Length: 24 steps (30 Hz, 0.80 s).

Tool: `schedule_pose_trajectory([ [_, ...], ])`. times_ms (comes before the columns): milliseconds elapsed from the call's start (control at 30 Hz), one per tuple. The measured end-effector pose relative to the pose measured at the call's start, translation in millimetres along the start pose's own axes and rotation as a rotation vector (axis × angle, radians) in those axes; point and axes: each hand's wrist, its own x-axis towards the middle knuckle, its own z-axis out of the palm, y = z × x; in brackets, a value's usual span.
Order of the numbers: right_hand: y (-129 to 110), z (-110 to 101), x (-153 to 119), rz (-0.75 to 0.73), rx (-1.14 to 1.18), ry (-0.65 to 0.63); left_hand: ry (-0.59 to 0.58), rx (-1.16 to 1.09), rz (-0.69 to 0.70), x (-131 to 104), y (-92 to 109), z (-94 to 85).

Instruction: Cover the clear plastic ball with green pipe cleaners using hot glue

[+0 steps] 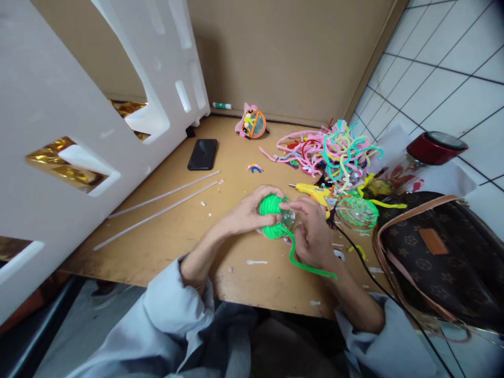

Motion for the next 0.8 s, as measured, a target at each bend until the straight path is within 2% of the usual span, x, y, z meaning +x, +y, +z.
schedule_pose_trajectory([
  [167,2.3,2.1,-1.0,0.022,0.008,0.063,0.014,0.021,0.015,0.2,0.3,0.5],
  [433,2.1,4.4,-1.0,-0.005,0.026,0.093,0.007,-0.017,0.005,0.6,-1.5,1.3],
  [600,-1.3,4.6,1.5,-0.046,-0.026,0.023,0.006,-0.015,0.032,1.0,-3.2,1.2],
  [800,-0.7,3.1,2.6,-0.002,-0.006,0.076,0.022,0.008,0.011,0.4,-3.7,1.9],
])
